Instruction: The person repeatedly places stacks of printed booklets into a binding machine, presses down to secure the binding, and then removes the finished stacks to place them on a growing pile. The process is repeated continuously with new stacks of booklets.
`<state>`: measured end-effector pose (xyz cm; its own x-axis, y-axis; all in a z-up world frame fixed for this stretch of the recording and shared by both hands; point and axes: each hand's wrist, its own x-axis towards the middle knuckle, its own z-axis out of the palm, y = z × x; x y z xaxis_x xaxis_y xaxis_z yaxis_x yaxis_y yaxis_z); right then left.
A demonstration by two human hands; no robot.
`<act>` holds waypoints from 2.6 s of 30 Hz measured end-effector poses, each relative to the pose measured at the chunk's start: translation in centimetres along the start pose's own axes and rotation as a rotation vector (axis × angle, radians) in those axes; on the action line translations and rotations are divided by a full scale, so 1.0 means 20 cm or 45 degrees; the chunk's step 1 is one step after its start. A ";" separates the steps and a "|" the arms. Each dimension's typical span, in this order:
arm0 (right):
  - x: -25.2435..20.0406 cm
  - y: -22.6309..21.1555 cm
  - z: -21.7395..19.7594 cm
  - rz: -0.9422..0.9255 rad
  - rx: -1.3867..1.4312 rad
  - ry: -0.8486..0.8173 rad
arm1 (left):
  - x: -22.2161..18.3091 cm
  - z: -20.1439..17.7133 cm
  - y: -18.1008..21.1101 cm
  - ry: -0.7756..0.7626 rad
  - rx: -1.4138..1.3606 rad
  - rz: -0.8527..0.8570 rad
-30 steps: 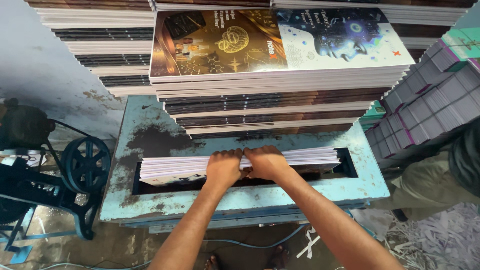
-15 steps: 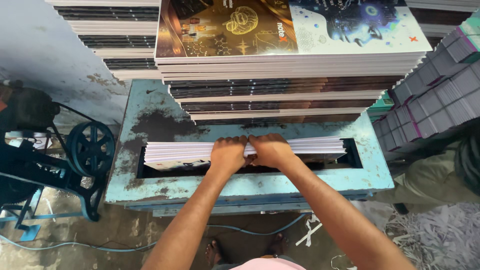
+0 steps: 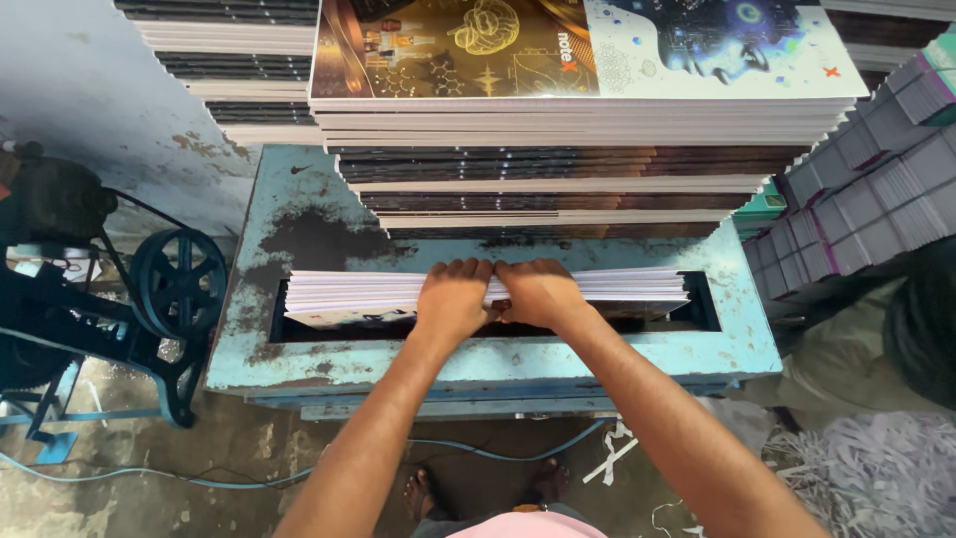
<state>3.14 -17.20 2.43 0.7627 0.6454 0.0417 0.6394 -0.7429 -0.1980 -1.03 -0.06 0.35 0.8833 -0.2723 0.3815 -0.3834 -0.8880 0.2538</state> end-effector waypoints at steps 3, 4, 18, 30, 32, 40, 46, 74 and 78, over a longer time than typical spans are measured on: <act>0.00 0.00 0.00 -0.003 -0.011 0.010 | 0.00 -0.04 -0.01 0.039 -0.002 0.070; 0.01 0.00 0.00 -0.008 -0.017 0.015 | 0.01 -0.06 -0.03 0.029 0.049 0.070; 0.02 0.01 -0.02 -0.035 -0.017 -0.102 | -0.08 -0.07 -0.27 -0.218 0.187 -0.173; 0.00 -0.04 -0.03 0.090 -0.048 -0.096 | -0.10 -0.07 -0.29 -0.060 0.043 -0.074; 0.01 -0.05 -0.03 0.087 -0.036 -0.064 | -0.09 -0.08 -0.30 -0.104 0.042 -0.071; -0.01 -0.06 -0.02 0.098 0.013 0.033 | -0.09 -0.07 -0.31 -0.198 0.020 -0.054; 0.00 -0.06 -0.03 0.023 0.014 0.093 | -0.09 -0.08 -0.31 -0.175 0.021 -0.069; 0.00 -0.05 -0.05 0.098 -0.033 -0.087 | -0.09 -0.09 -0.29 -0.192 0.039 -0.075; 0.00 -0.05 -0.03 0.080 -0.032 -0.057 | -0.09 -0.10 -0.29 -0.166 0.054 -0.061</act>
<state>2.69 -16.58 3.29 0.7967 0.6042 -0.0143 0.5931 -0.7861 -0.1740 -1.02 6.28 -0.03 0.9290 -0.2725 0.2503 -0.3305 -0.9154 0.2299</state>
